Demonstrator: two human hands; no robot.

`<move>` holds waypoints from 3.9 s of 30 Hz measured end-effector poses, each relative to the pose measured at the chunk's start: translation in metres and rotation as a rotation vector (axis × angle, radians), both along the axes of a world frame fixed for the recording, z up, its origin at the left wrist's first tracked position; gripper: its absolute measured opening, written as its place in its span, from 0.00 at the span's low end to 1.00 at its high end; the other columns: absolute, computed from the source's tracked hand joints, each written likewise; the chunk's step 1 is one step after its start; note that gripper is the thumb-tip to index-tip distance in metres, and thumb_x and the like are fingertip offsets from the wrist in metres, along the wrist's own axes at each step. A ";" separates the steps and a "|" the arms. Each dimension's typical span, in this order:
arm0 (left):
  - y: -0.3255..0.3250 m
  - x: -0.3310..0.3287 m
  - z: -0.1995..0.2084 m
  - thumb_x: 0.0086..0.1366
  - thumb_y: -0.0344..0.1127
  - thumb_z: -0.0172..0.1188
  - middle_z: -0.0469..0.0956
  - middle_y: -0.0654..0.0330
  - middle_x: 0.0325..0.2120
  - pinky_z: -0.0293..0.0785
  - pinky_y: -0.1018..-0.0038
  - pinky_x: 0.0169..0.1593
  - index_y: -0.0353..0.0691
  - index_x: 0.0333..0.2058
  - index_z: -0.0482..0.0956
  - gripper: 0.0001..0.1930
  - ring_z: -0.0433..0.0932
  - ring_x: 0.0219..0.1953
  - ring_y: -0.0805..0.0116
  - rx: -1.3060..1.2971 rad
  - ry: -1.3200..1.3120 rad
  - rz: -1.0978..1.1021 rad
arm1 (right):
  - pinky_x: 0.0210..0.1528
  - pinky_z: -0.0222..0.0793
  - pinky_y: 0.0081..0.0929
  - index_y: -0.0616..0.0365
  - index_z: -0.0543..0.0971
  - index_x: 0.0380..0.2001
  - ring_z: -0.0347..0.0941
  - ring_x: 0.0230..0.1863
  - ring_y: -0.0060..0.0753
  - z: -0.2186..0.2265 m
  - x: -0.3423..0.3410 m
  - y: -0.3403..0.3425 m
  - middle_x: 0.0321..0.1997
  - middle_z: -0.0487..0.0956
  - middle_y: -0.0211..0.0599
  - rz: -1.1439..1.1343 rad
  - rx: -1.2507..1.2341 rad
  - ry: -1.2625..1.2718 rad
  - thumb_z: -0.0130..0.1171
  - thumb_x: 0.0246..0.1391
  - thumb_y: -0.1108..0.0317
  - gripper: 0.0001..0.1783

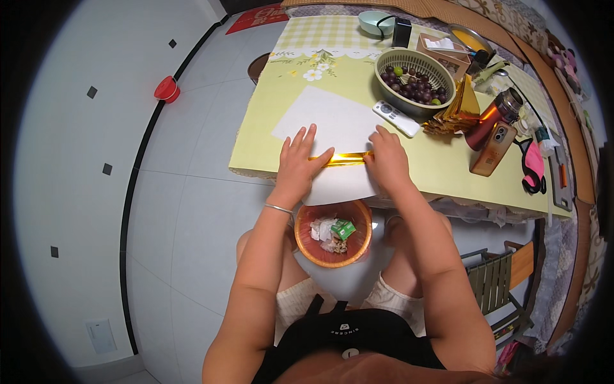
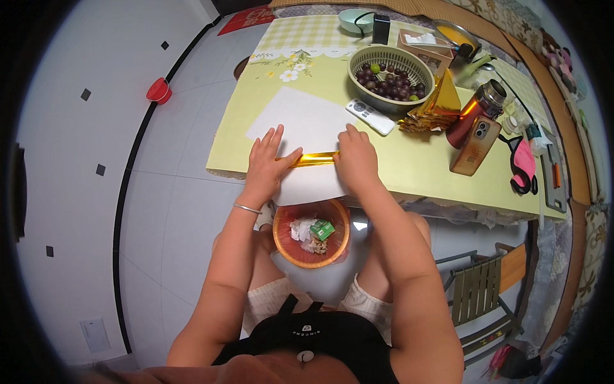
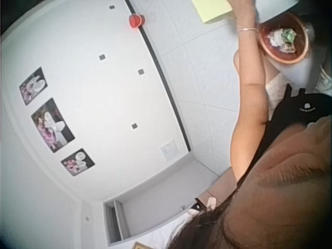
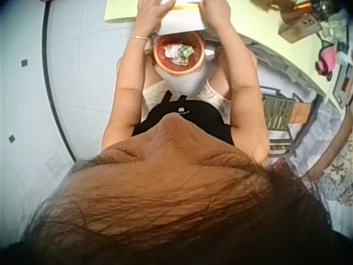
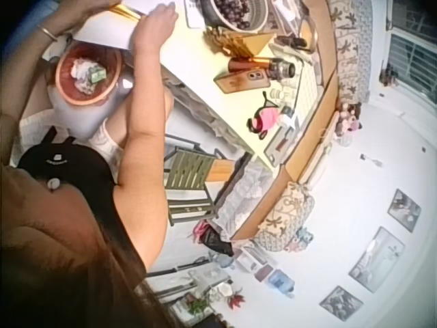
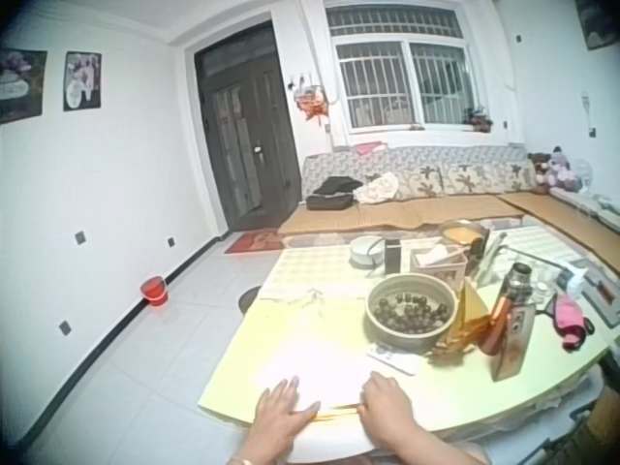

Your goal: The person sits on the floor and folds a rectangular sheet of gold foil paper over a white paper template. They repeatedly fold the edges and crease the foil to form a triangular shape, then place the finished item on the table.

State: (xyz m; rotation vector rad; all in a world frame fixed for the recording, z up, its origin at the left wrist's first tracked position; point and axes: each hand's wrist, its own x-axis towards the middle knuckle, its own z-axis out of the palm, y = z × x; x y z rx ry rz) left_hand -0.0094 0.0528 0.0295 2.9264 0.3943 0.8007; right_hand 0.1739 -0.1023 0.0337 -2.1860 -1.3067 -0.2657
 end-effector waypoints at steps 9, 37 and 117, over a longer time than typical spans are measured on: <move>0.006 -0.002 -0.008 0.64 0.37 0.59 0.64 0.52 0.68 0.52 0.42 0.68 0.66 0.47 0.86 0.16 0.60 0.70 0.46 -0.011 0.076 -0.048 | 0.71 0.58 0.46 0.64 0.78 0.50 0.65 0.68 0.49 -0.022 -0.023 0.011 0.64 0.73 0.46 0.427 -0.007 -0.301 0.55 0.54 0.69 0.20; -0.044 -0.026 -0.012 0.56 0.67 0.63 0.54 0.31 0.68 0.42 0.50 0.74 0.18 0.65 0.56 0.57 0.47 0.74 0.40 -0.085 0.360 0.282 | 0.79 0.38 0.46 0.65 0.50 0.73 0.38 0.80 0.51 0.023 -0.002 -0.038 0.79 0.45 0.53 0.401 -0.640 0.093 0.74 0.43 0.47 0.63; -0.007 -0.030 0.020 0.49 0.30 0.60 0.66 0.45 0.66 0.55 0.53 0.70 0.38 0.23 0.78 0.03 0.58 0.70 0.39 -0.444 0.093 -0.352 | 0.76 0.45 0.51 0.52 0.85 0.29 0.47 0.77 0.58 0.030 0.007 -0.018 0.75 0.58 0.50 0.667 -0.239 0.139 0.66 0.42 0.68 0.07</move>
